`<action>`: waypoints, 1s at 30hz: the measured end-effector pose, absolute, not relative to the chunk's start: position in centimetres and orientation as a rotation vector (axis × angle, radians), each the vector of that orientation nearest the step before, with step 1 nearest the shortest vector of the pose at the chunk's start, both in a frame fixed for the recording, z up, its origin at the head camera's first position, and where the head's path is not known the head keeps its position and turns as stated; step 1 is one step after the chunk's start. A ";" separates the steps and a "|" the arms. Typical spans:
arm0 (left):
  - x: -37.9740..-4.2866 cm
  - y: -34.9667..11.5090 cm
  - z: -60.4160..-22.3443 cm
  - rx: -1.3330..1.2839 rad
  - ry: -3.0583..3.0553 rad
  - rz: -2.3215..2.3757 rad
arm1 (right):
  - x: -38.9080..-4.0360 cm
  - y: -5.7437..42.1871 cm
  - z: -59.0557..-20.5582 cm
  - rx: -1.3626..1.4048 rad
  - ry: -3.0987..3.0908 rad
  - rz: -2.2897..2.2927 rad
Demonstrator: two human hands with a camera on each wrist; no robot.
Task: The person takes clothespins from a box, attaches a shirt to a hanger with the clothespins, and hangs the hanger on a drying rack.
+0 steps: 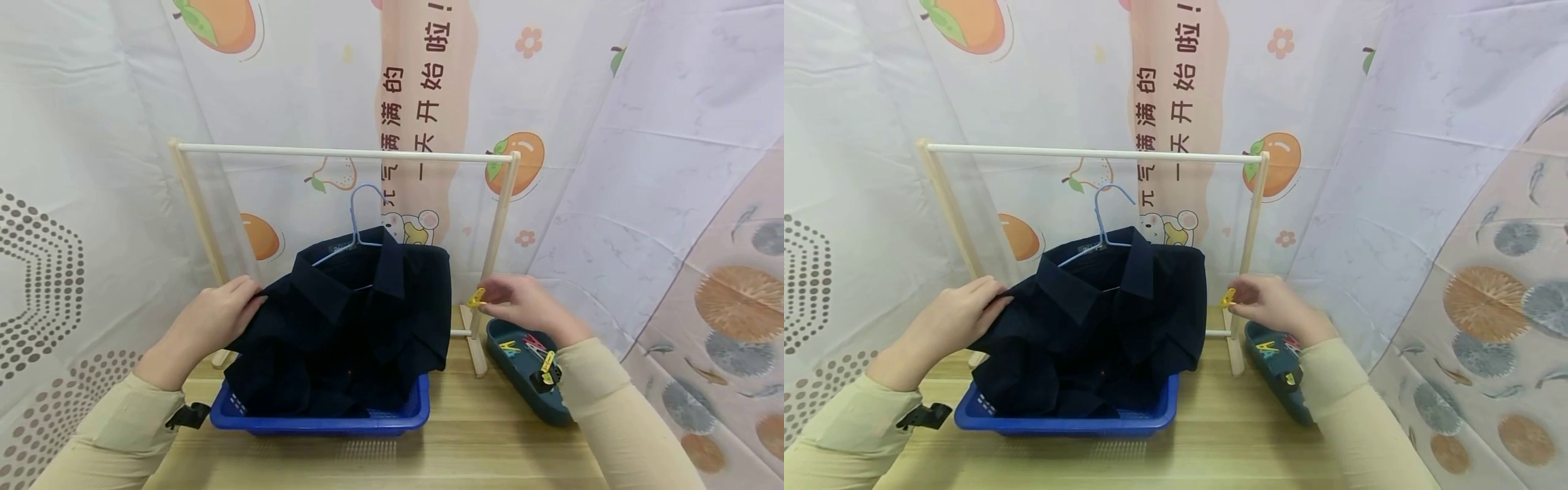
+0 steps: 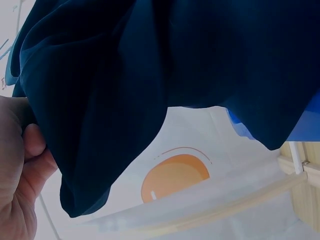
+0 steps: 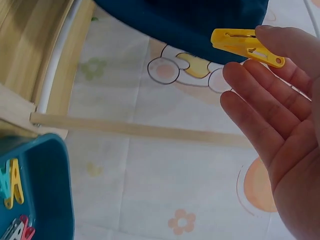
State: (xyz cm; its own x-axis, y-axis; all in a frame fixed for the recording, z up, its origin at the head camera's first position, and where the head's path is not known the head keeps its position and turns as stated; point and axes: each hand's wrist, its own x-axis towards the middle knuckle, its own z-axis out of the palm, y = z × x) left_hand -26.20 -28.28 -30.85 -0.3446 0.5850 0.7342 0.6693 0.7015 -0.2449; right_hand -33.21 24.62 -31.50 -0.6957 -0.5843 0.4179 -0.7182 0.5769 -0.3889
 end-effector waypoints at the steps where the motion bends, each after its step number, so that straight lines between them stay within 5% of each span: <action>1: -26.2 -28.3 -30.9 -0.955 -2.054 -0.121 | -33.2 24.4 -31.5 1.085 -2.561 0.798; 30: -26.1 -28.0 -30.7 -0.983 -2.041 -0.130 | -31.9 18.9 -28.9 1.279 -2.324 0.807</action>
State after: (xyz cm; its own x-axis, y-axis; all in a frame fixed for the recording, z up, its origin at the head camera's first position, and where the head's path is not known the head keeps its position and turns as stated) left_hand -26.06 -27.97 -30.69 -0.3350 0.5963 0.7295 0.6843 0.6862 -0.2467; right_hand -31.93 18.92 -28.95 -0.5215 -0.6423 0.5616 -0.8522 0.4250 -0.3053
